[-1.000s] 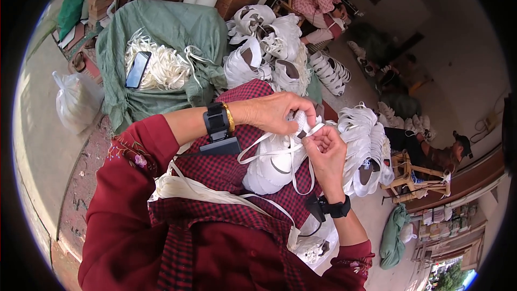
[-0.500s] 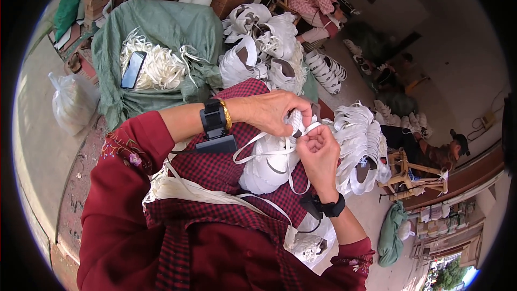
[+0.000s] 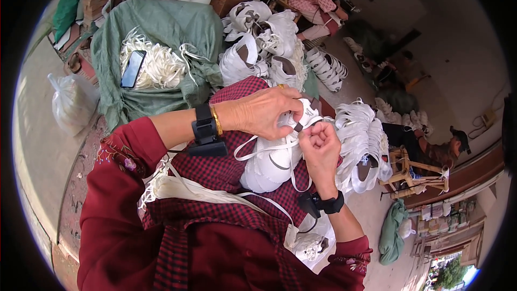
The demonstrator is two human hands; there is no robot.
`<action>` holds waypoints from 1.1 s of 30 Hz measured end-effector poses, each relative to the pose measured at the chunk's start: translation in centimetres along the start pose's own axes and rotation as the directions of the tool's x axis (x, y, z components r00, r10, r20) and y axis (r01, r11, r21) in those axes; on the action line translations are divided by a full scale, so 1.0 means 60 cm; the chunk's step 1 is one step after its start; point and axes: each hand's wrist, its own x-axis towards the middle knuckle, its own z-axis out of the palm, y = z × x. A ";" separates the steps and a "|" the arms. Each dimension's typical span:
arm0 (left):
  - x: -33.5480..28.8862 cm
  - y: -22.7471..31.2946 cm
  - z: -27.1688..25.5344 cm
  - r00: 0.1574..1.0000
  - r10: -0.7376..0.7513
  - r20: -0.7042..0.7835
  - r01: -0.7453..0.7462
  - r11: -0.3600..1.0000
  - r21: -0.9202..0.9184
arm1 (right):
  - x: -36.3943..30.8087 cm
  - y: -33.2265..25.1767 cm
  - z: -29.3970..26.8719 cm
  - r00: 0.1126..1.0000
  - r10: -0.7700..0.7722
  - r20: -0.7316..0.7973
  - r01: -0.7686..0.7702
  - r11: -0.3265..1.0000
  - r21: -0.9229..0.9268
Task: The person is lacing a white athletic shoe while sitting among many other shoe components.
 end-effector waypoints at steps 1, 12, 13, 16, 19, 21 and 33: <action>0.000 -0.001 -0.001 1.000 -0.003 -0.014 0.003 1.000 0.031 | 0.003 -0.001 0.001 1.000 -0.021 -0.010 0.021 1.000 -0.014; 0.008 -0.002 0.001 0.995 -0.088 -0.055 0.081 0.989 -0.125 | 0.016 -0.018 -0.007 0.929 -0.359 0.089 0.347 0.759 -0.551; 0.010 -0.004 0.001 0.991 -0.135 -0.018 0.130 0.976 -0.175 | 0.019 -0.019 -0.011 0.908 -0.407 0.098 0.391 0.739 -0.548; 0.020 -0.008 -0.002 0.992 -0.124 -0.008 0.119 0.964 -0.238 | 0.027 -0.020 -0.024 0.915 -0.388 0.108 0.388 0.780 -0.491; 0.017 -0.009 -0.011 0.986 -0.130 0.099 0.150 0.964 -0.221 | 0.027 -0.014 -0.025 0.985 -0.141 0.097 0.161 0.959 -0.234; 0.013 -0.005 -0.014 0.986 -0.117 0.118 0.138 0.971 -0.197 | 0.017 -0.006 -0.018 0.992 -0.085 0.094 0.101 0.978 -0.181; 0.012 0.005 -0.006 0.997 -0.063 0.037 0.064 0.997 -0.031 | -0.004 0.025 0.000 0.984 -0.175 -0.024 0.174 0.985 -0.018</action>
